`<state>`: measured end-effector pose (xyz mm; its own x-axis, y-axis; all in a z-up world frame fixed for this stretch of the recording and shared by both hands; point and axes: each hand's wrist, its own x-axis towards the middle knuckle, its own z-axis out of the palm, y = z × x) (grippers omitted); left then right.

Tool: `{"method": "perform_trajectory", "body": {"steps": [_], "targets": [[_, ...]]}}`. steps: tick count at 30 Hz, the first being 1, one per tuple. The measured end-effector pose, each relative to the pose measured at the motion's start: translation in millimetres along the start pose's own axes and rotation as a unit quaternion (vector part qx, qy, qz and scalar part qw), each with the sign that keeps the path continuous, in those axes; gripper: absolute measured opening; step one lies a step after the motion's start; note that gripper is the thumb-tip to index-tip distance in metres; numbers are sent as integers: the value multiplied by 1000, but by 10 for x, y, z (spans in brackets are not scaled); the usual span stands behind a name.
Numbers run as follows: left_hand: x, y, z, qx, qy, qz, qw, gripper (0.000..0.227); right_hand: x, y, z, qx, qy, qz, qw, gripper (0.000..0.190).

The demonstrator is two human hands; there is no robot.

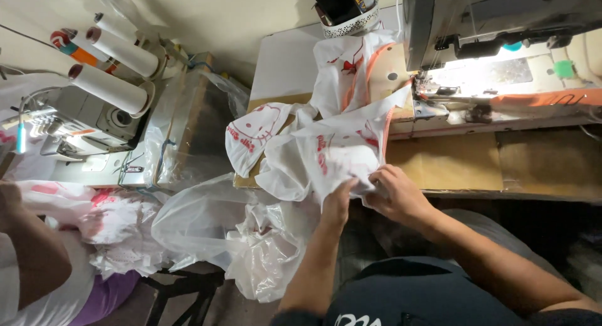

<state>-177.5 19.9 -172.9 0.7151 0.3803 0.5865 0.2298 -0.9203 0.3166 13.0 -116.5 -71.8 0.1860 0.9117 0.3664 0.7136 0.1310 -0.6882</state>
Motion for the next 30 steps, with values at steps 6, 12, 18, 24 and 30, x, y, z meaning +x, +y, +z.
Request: {"method": "perform_trajectory", "body": {"steps": [6, 12, 18, 24, 30], "targets": [[2089, 903, -573, -231, -196, -174, 937, 45, 284, -127, -566, 540, 164, 246, 788, 21], [2462, 575, -326, -8, -53, 192, 980, 36, 15, 309, -827, 525, 74, 240, 813, 10], [2381, 790, -237, 190, 34, 117, 974, 34, -205, 381, -1173, 461, 41, 209, 861, 14], [2558, 1193, -284, 153, -13, 2, 988, 28, -177, 533, -1442, 475, 29, 230, 849, 20], [2834, 1141, -56, 178, -78, -75, 978, 33, -63, 655, -1415, 494, 81, 246, 830, 24]]}}
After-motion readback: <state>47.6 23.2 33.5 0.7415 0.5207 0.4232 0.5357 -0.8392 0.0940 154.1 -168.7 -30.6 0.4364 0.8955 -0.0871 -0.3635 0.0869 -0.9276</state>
